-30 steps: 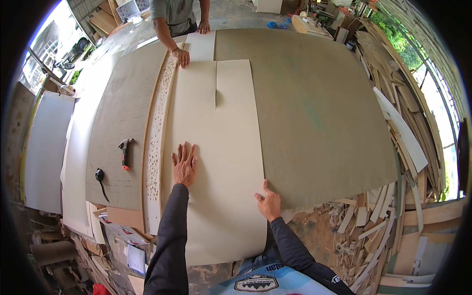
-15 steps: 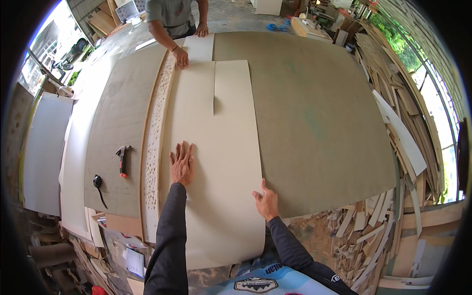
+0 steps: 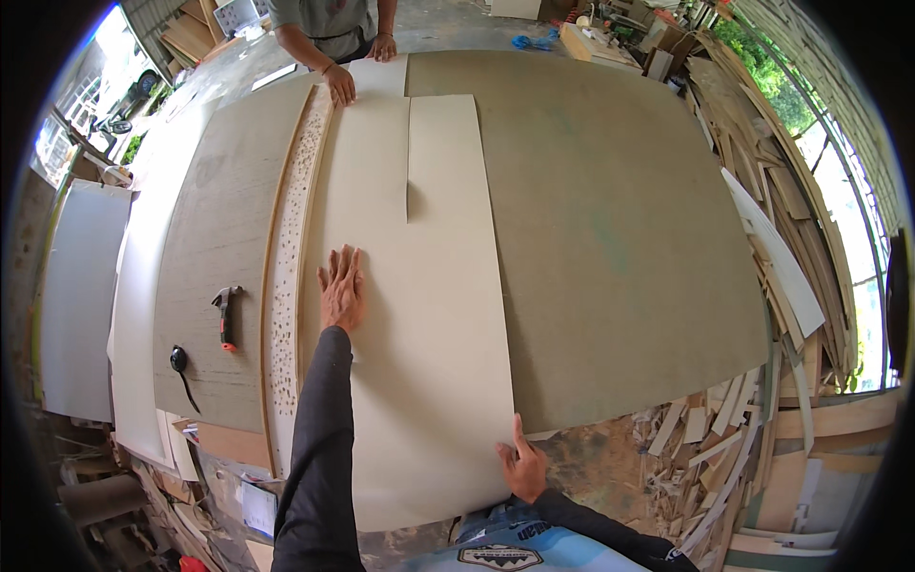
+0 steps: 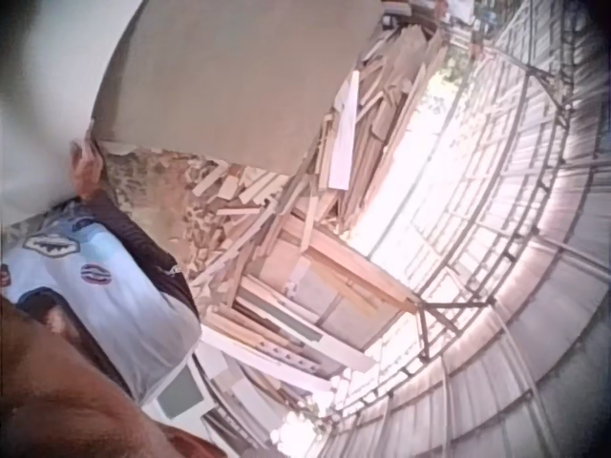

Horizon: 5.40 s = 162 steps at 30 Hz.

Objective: The person hammers nails into a wooden board on a workbench, uses a measuring tape to check distances, and moves several large white panels around the workshop area.

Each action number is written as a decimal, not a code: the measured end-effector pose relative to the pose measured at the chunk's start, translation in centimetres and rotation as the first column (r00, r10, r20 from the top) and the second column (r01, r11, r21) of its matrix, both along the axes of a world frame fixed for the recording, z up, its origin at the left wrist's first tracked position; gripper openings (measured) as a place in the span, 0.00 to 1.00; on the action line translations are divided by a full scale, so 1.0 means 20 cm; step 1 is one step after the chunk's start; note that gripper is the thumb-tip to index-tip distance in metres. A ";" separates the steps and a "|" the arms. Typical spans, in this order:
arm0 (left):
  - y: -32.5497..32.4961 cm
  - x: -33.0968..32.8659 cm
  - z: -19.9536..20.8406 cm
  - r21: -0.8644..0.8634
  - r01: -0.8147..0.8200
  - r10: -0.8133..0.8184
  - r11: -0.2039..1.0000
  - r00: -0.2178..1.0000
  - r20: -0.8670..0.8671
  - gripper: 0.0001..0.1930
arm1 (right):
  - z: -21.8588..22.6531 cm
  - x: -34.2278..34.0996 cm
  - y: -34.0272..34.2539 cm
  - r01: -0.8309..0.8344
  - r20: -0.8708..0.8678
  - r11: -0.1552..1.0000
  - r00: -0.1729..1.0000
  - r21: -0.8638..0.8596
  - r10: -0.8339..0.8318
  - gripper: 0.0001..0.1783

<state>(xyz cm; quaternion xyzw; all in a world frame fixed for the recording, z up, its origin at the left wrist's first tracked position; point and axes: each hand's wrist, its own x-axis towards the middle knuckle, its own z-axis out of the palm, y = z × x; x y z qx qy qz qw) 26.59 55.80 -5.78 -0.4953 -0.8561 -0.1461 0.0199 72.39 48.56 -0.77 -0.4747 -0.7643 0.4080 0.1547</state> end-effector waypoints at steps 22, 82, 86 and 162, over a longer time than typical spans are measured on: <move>-0.22 0.17 0.02 -0.079 0.097 -0.098 0.992 0.995 -0.006 0.28 | -0.10 -0.58 0.70 0.083 0.205 0.996 0.975 0.031 -0.087 0.32; -0.59 0.41 0.08 -0.228 -0.155 0.155 0.961 0.988 -0.018 0.26 | -0.10 -0.22 0.44 -0.121 0.045 0.992 0.992 0.039 0.120 0.32; -0.56 0.41 0.08 -0.211 -0.138 0.140 0.968 0.990 -0.006 0.26 | -0.08 -0.13 0.32 -0.099 0.012 0.995 0.995 -0.008 0.099 0.29; 0.75 -0.75 0.02 -0.509 0.302 -0.470 0.806 0.849 -0.240 0.33 | -0.27 -1.03 1.99 0.256 0.060 0.866 0.949 0.430 -0.310 0.19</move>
